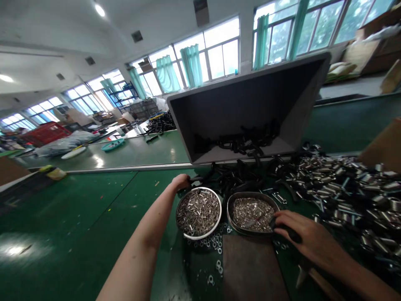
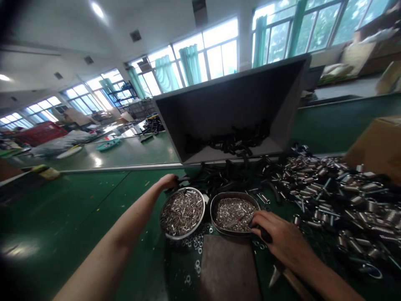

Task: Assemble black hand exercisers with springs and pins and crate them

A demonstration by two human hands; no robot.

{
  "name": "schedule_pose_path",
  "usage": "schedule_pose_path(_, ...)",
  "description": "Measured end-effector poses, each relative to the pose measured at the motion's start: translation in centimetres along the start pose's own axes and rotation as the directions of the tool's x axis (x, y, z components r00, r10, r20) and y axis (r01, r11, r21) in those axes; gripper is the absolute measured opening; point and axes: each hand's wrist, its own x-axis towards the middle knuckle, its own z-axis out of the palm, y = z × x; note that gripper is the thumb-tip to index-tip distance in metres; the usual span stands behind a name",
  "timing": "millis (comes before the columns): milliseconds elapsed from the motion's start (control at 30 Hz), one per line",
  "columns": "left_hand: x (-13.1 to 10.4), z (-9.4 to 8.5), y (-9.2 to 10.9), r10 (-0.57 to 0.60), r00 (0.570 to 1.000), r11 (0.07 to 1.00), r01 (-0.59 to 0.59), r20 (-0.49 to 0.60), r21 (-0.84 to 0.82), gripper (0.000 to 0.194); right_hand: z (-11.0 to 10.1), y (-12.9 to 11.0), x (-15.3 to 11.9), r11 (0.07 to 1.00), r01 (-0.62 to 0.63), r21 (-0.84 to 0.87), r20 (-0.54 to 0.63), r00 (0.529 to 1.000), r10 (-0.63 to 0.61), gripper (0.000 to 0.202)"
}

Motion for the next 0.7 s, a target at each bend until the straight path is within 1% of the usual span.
schedule_pose_path(100, -2.6, 1.1, -2.0, -0.029, 0.999, 0.999, 0.031, 0.037, -0.044, 0.034, -0.1, -0.8, -0.2, 0.999, 0.012, 0.034, -0.027, 1.000, -0.011, 0.016)
schedule_pose_path(233, -6.2, 2.7, -3.8, -0.025, 0.999, 0.988, 0.032, 0.046, -0.153, 0.037, -0.2, -2.6, -0.3, 0.991, -0.005, 0.132, 0.006, 1.000, 0.004, 0.013)
schedule_pose_path(333, -8.7, 3.3, -4.7, -0.032, 0.999, 0.970, 0.026, -0.021, -0.242, 0.048, -0.3, -4.3, -0.5, 0.969, -0.059, 0.238, 0.035, 0.998, 0.053, 0.010)
schedule_pose_path(433, -11.4, 3.4, -4.6, -0.075, 0.982, 0.959, 0.023, -0.175, -0.282, 0.054, -0.2, -5.9, -1.1, 0.930, -0.116, 0.348, 0.005, 0.992, 0.122, 0.007)
schedule_pose_path(467, -12.4, 3.5, -4.1, -0.089, 0.967, 0.960, 0.020, -0.238, -0.278, 0.054, -0.1, -6.3, -1.4, 0.918, -0.128, 0.375, -0.022, 0.989, 0.147, 0.006)
schedule_pose_path(500, -13.6, 3.6, -3.3, -0.102, 0.944, 0.959, 0.010, -0.314, -0.282, 0.051, 0.1, -6.8, -1.8, 0.910, -0.134, 0.393, -0.058, 0.984, 0.170, 0.008)
schedule_pose_path(533, -14.9, 4.0, -2.0, -0.111, 0.917, 0.954, -0.009, -0.383, -0.299, 0.048, 0.3, -7.3, -2.1, 0.905, -0.133, 0.405, -0.100, 0.977, 0.189, 0.011)
schedule_pose_path(567, -16.4, 4.7, -0.4, -0.121, 0.889, 0.945, -0.034, -0.443, -0.325, 0.047, 0.6, -7.8, -2.5, 0.902, -0.126, 0.413, -0.143, 0.969, 0.201, 0.015)
schedule_pose_path(600, -17.9, 5.6, 1.7, -0.142, 0.847, 0.894, -0.113, -0.512, -0.434, 0.045, 1.0, -8.5, -3.0, 0.899, -0.115, 0.423, -0.181, 0.961, 0.208, 0.017)
schedule_pose_path(633, -19.6, 6.8, 4.1, -0.118, 0.866, 0.800, -0.208, -0.487, -0.563, 0.044, 1.5, -9.2, -3.5, 0.892, -0.102, 0.440, -0.210, 0.954, 0.213, 0.019)
schedule_pose_path(667, -21.3, 8.3, 6.7, -0.044, 0.919, 0.658, -0.269, -0.392, -0.704, 0.043, 2.0, -10.1, -4.0, 0.882, -0.088, 0.464, -0.229, 0.949, 0.215, 0.019)
schedule_pose_path(700, -22.9, 9.9, 9.4, 0.079, 0.959, 0.482, -0.275, -0.271, -0.832, 0.044, 2.5, -10.9, -4.5, 0.867, -0.072, 0.493, -0.235, 0.948, 0.213, 0.019)
